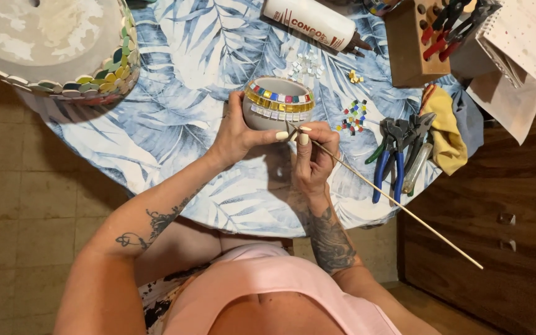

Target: Applying small mosaic tiles to a decorative pot using glue and a positioning tool.

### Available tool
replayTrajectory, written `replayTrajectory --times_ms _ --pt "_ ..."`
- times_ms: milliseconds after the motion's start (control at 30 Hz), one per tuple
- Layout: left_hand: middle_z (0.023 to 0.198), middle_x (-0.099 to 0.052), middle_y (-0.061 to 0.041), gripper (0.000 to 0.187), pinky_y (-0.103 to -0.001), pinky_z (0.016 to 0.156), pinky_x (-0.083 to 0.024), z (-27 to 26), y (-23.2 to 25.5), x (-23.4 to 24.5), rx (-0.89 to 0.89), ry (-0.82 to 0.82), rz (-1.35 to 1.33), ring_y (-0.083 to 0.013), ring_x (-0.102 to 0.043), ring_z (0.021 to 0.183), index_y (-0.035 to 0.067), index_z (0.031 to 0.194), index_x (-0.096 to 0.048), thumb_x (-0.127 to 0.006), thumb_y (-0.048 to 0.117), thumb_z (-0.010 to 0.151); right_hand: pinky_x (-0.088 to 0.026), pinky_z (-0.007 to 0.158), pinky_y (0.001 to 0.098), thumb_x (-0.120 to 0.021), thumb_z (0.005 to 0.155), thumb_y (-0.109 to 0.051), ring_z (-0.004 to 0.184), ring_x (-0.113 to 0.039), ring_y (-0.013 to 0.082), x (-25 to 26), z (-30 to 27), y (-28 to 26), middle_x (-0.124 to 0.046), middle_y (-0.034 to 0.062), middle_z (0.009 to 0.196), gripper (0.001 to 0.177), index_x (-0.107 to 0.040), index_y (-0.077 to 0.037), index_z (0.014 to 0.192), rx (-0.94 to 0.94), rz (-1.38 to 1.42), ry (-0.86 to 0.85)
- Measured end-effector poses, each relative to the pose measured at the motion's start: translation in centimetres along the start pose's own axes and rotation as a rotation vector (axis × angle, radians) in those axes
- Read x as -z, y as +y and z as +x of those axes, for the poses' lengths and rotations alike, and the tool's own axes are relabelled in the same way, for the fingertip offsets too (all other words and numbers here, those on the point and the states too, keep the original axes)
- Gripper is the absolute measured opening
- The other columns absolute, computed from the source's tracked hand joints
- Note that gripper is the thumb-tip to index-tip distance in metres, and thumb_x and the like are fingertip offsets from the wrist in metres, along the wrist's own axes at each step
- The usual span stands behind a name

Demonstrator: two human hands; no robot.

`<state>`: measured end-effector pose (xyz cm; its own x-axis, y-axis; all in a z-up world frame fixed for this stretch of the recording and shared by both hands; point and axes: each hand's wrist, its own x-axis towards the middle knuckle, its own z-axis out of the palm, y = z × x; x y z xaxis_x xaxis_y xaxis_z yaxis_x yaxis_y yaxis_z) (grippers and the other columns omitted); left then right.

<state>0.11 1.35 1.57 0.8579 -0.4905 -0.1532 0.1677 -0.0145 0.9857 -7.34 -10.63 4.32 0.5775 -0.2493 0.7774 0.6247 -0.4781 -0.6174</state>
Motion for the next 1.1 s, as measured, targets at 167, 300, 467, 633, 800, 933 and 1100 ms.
replayTrajectory --times_ms 167,300,467,633,800,933,1100 --pt "0.112 -0.048 -0.023 0.089 -0.047 0.095 -0.032 -0.1 0.1 -0.1 0.007 0.002 0.002 -0.0405 -0.044 0.110 0.011 0.111 -0.029 -0.081 0.044 0.046 -0.038 0.052 0.0263 -0.046 0.085 -0.003 0.056 -0.045 0.0172 0.0 -0.1 0.1 -0.051 0.0165 0.073 0.008 -0.045 0.004 0.082 0.003 0.002 0.007" --pt "0.113 -0.047 -0.022 0.090 -0.046 0.096 -0.031 -0.1 0.0 -0.1 0.009 0.004 0.002 -0.0402 -0.044 0.110 0.012 0.112 -0.029 -0.081 0.044 0.045 -0.039 0.053 0.0264 -0.047 0.085 -0.003 0.057 -0.045 0.0171 0.1 -0.1 0.1 -0.051 0.0164 0.073 0.007 -0.045 0.004 0.082 0.005 -0.005 0.003" --pt "0.112 -0.047 -0.023 0.089 -0.047 0.095 -0.031 -0.1 -0.1 -0.2 -0.002 0.008 -0.010 -0.0403 -0.044 0.110 0.012 0.112 -0.029 -0.081 0.044 0.046 -0.039 0.053 0.0260 -0.046 0.085 -0.003 0.057 -0.045 0.0169 0.1 -0.4 0.3 -0.051 0.0160 0.074 0.007 -0.045 0.004 0.083 -0.002 -0.002 -0.004" --pt "0.112 -0.047 -0.024 0.090 -0.047 0.095 -0.030 0.3 -0.6 0.0 -0.017 -0.003 -0.009 -0.0415 -0.043 0.110 0.010 0.111 -0.029 -0.082 0.043 0.046 -0.039 0.054 0.0259 -0.046 0.085 -0.004 0.058 -0.046 0.0167 0.2 -0.5 0.4 -0.051 0.0157 0.074 0.008 -0.045 0.004 0.083 0.000 0.027 0.015" --pt "0.106 -0.046 -0.023 0.086 -0.046 0.094 -0.028 0.5 -0.9 -0.2 -0.115 -0.053 -0.127 -0.0372 -0.043 0.109 0.005 0.109 -0.031 -0.085 0.029 0.047 -0.035 0.047 0.0200 -0.043 0.086 -0.003 0.052 -0.042 0.0111 0.2 -0.2 0.1 -0.049 0.0145 0.072 0.006 -0.042 0.002 0.084 -0.006 0.131 0.069" --pt "0.103 -0.045 -0.022 0.085 -0.046 0.094 -0.028 0.3 -0.2 -0.8 -0.147 -0.093 -0.207 -0.0340 -0.042 0.106 0.003 0.109 -0.032 -0.086 0.024 0.046 -0.036 0.046 0.0209 -0.045 0.085 -0.003 0.051 -0.043 0.0120 0.7 -0.7 0.2 -0.050 0.0159 0.073 0.008 -0.043 0.003 0.083 -0.023 0.126 0.108" --pt "0.102 -0.044 -0.014 0.079 -0.039 0.091 -0.034 0.7 -1.0 -0.8 -0.206 -0.118 -0.352 -0.0227 -0.043 0.101 0.004 0.111 -0.032 -0.083 0.012 0.051 -0.033 0.042 0.0207 -0.046 0.084 -0.004 0.045 -0.040 0.0116 1.2 -0.8 -0.1 -0.049 0.0157 0.066 0.009 -0.041 0.003 0.080 -0.104 0.196 0.208"
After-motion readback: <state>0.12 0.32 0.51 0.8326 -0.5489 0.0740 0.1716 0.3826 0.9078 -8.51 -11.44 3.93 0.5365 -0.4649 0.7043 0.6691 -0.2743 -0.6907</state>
